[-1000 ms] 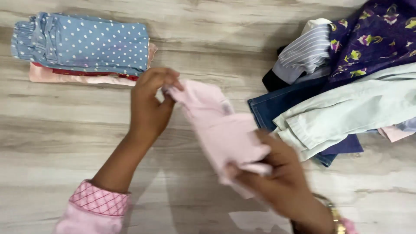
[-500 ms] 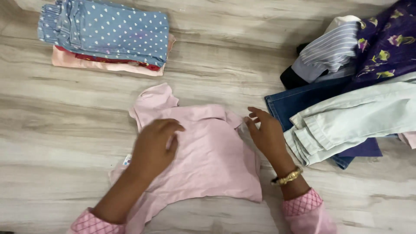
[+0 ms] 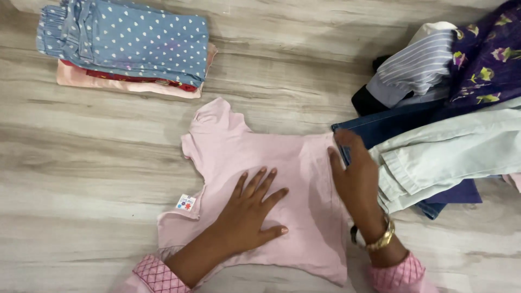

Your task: The person folds clean clothes on a table one at a time. They smooth out a red floral garment and fold it, fold a pair of blue polka-dot pants, fasten and fold a pink baby top, and spread out a purple floral garment to fold, placing finished items on a growing pile.

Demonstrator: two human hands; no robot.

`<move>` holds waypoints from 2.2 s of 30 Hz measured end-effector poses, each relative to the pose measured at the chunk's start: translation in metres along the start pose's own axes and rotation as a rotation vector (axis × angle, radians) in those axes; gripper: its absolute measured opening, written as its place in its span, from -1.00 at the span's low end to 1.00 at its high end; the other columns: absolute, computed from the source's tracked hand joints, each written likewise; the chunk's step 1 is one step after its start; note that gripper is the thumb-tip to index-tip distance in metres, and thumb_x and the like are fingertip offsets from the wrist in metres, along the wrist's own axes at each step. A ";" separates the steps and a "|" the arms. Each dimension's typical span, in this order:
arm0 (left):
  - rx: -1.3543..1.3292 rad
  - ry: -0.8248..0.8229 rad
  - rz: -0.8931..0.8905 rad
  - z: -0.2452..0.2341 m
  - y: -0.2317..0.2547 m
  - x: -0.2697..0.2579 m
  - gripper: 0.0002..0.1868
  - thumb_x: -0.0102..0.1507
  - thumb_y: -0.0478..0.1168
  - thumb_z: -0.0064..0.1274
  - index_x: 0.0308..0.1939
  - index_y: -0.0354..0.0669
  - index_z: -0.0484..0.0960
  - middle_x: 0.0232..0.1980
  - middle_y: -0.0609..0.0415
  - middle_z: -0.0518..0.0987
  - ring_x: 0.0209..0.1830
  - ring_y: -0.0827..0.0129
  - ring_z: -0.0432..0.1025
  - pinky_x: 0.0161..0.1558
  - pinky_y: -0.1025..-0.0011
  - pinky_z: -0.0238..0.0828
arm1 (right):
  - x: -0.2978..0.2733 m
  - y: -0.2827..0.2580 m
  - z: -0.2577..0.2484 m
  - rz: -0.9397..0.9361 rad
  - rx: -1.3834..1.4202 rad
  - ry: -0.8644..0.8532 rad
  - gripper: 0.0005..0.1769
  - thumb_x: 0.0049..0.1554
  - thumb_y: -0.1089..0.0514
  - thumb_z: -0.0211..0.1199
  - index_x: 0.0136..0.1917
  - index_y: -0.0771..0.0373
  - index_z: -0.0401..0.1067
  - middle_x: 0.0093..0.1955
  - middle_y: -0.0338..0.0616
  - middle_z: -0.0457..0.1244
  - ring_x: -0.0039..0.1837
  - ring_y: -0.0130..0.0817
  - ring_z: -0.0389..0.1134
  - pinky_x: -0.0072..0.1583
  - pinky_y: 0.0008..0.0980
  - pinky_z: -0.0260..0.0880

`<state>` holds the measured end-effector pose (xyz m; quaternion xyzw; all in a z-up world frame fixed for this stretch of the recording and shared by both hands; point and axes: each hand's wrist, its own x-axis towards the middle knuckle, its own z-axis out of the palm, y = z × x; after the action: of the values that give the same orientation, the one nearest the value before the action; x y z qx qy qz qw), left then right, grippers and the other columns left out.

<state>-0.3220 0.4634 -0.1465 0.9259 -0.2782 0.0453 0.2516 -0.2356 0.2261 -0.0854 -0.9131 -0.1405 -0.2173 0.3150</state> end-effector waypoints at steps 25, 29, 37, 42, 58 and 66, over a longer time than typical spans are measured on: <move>0.435 0.286 -0.237 -0.049 -0.005 -0.120 -0.07 0.12 0.46 -0.04 0.41 0.02 0.36 0.51 -0.16 0.21 0.52 -0.06 0.02 0.42 -0.14 -0.21 | -0.103 0.007 -0.013 -0.389 -0.364 -0.591 -0.10 0.16 -0.42 -0.07 0.62 -0.02 -0.12 0.68 -0.06 -0.29 0.71 -0.05 -0.40 0.51 0.31 -0.49; 0.076 0.253 -0.469 -0.072 -0.011 -0.108 -0.30 0.14 0.12 0.20 0.30 -0.06 0.49 0.39 -0.05 0.42 0.38 0.03 0.26 0.29 0.06 0.16 | -0.103 0.007 -0.013 -0.403 -0.338 -0.551 -0.12 0.18 -0.40 -0.11 0.62 -0.01 -0.11 0.68 -0.05 -0.28 0.67 -0.08 -0.39 0.53 0.30 -0.47; -0.344 0.175 -0.826 -0.093 -0.053 -0.074 -0.74 0.22 -0.15 0.20 -0.11 -0.25 0.69 -0.26 0.01 0.71 -0.32 0.29 0.60 -0.18 0.39 0.52 | -0.103 0.010 -0.014 -0.407 -0.370 -0.542 -0.14 0.20 -0.42 -0.16 0.62 -0.02 -0.09 0.69 -0.09 -0.27 0.69 -0.13 -0.39 0.50 0.19 -0.45; -0.490 0.168 -0.830 -0.087 -0.082 -0.066 -0.68 0.20 -0.15 0.22 -0.05 -0.25 0.71 -0.26 0.02 0.74 -0.31 0.43 0.59 -0.23 0.46 0.51 | -0.069 0.004 -0.020 -0.455 -0.335 -0.683 -0.19 0.14 -0.37 0.09 0.55 -0.02 0.17 0.63 -0.04 -0.04 0.62 0.00 -0.13 0.44 0.34 -0.25; -0.448 0.299 -0.822 -0.079 -0.076 -0.054 -0.71 0.22 -0.08 0.24 -0.08 -0.15 0.77 -0.42 0.02 0.68 -0.51 0.43 0.47 -0.38 0.44 0.40 | 0.026 -0.125 0.149 -0.586 -0.159 -0.559 -0.88 0.10 0.06 0.35 -0.05 -0.02 0.63 0.05 -0.35 0.32 0.27 -0.33 0.27 0.43 0.22 -0.01; -0.602 0.509 -0.733 -0.061 -0.075 -0.060 -0.80 0.20 -0.27 0.23 -0.11 -0.22 0.76 -0.28 0.05 0.75 -0.35 0.55 0.60 -0.27 0.56 0.53 | 0.001 -0.103 0.153 -0.273 0.321 -0.499 -0.84 0.07 -0.02 0.43 -0.13 0.06 0.65 -0.14 -0.37 0.41 0.03 -0.36 0.34 0.18 -0.16 0.15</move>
<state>-0.3286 0.5769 -0.1400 0.8091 0.1323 0.0956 0.5646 -0.2284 0.4020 -0.1399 -0.8497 -0.3668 -0.0019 0.3787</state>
